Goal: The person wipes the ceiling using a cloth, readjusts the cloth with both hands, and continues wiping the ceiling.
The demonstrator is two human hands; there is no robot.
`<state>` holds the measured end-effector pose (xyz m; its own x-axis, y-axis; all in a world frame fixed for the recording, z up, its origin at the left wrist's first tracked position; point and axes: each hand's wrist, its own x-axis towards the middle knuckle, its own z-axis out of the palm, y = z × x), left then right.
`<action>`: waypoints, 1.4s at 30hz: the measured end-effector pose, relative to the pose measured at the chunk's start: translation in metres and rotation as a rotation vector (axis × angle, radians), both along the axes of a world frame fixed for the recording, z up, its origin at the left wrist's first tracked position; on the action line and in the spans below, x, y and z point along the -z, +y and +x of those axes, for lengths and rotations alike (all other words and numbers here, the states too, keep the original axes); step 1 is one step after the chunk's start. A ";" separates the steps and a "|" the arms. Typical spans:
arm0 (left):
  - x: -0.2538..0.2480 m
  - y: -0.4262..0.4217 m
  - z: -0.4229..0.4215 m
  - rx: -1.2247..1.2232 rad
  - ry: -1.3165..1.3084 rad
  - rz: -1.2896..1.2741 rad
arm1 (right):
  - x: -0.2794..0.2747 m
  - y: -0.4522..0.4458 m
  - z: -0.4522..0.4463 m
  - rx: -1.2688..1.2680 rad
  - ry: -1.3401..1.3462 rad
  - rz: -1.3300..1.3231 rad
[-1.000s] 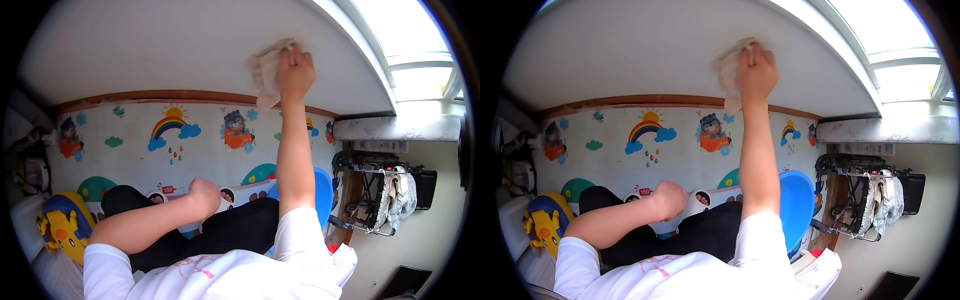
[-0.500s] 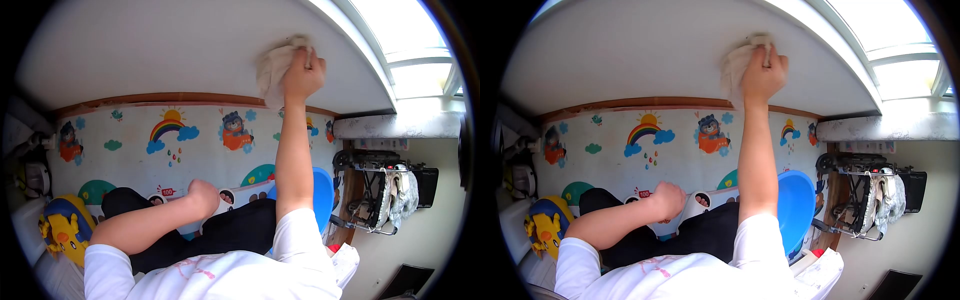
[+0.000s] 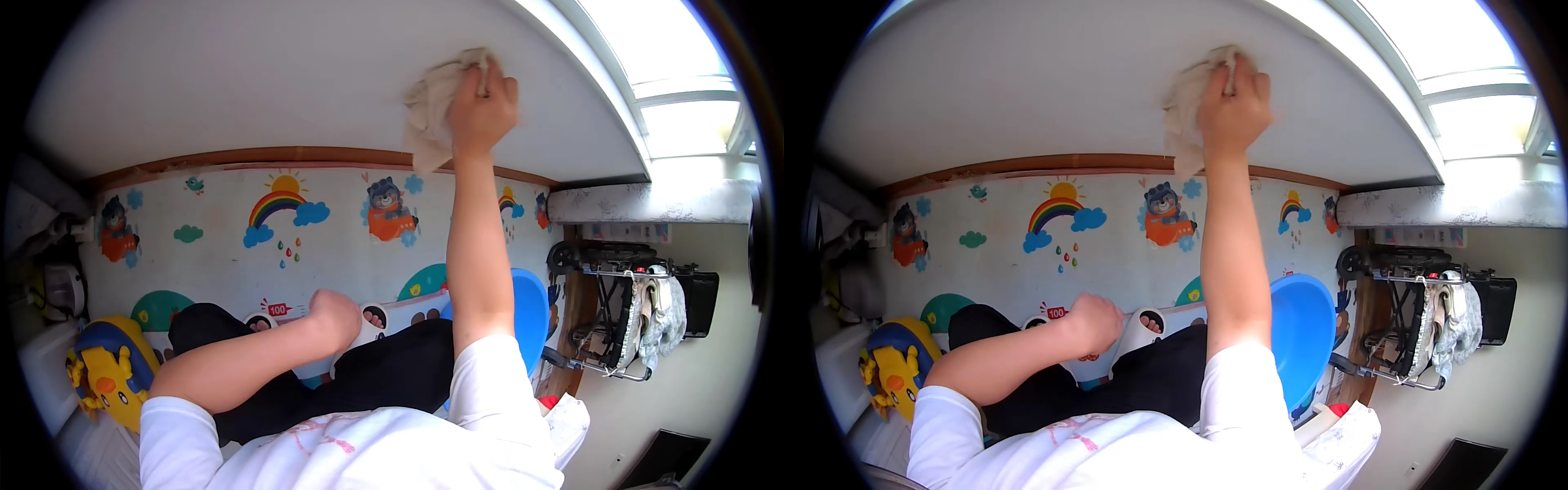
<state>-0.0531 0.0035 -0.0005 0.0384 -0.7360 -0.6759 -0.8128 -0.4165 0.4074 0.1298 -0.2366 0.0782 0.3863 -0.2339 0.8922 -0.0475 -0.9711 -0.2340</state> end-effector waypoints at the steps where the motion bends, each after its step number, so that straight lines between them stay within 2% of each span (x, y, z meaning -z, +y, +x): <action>1: 0.000 -0.001 0.002 -0.006 0.002 0.002 | 0.008 0.002 -0.003 -0.018 0.052 -0.019; 5: -0.003 -0.002 0.003 -0.048 0.001 0.001 | 0.005 -0.005 -0.009 -0.041 0.115 -0.023; 8: -0.004 -0.001 0.006 -0.028 0.017 -0.002 | -0.012 -0.004 -0.001 -0.049 -0.065 0.149; 11: -0.002 0.001 0.010 -0.067 0.048 -0.045 | -0.003 0.001 -0.005 -0.052 0.128 0.070; 14: -0.008 0.002 0.029 -0.255 0.057 -0.204 | 0.005 0.006 -0.025 -0.065 0.520 0.284; 16: -0.012 0.007 0.044 -0.388 -0.060 -0.554 | 0.020 0.008 -0.041 -0.117 0.453 0.640; 17: -0.017 0.007 0.053 -0.495 -0.064 -0.650 | 0.026 0.007 -0.046 -0.141 0.412 0.818; 20: -0.040 0.002 0.069 -0.798 -0.041 -0.878 | 0.034 0.014 -0.059 -0.310 0.304 1.618; 23: -0.041 -0.006 0.075 -0.963 -0.110 -1.094 | 0.057 0.014 -0.065 -0.426 0.256 2.063; 24: -0.040 -0.009 0.077 -0.994 -0.147 -1.171 | 0.053 0.020 -0.067 -0.476 0.269 2.106; 29: -0.040 -0.021 0.091 -1.160 0.063 -1.195 | 0.016 0.050 -0.084 -0.668 0.258 2.309; 32: -0.033 -0.032 0.097 -1.246 0.231 -1.237 | 0.021 0.055 -0.087 -0.811 0.286 2.321; 33: -0.030 -0.034 0.100 -1.263 0.293 -1.262 | 0.025 0.056 -0.086 -0.817 0.290 2.270; 36: -0.019 -0.034 0.108 -1.363 0.253 -1.270 | 0.029 0.056 -0.085 -0.789 0.341 2.142; 39: -0.018 -0.033 0.113 -1.487 0.461 -1.330 | 0.008 0.053 -0.092 -0.717 0.455 2.038; 42: -0.025 -0.032 0.120 -1.729 0.649 -1.250 | 0.005 0.054 -0.098 -0.678 0.545 1.841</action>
<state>0.0668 -0.0283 0.0245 0.9587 -0.1818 -0.2186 0.2591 0.2425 0.9349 0.0321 -0.1825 0.0735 0.8744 -0.2743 -0.4003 -0.2446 0.4635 -0.8517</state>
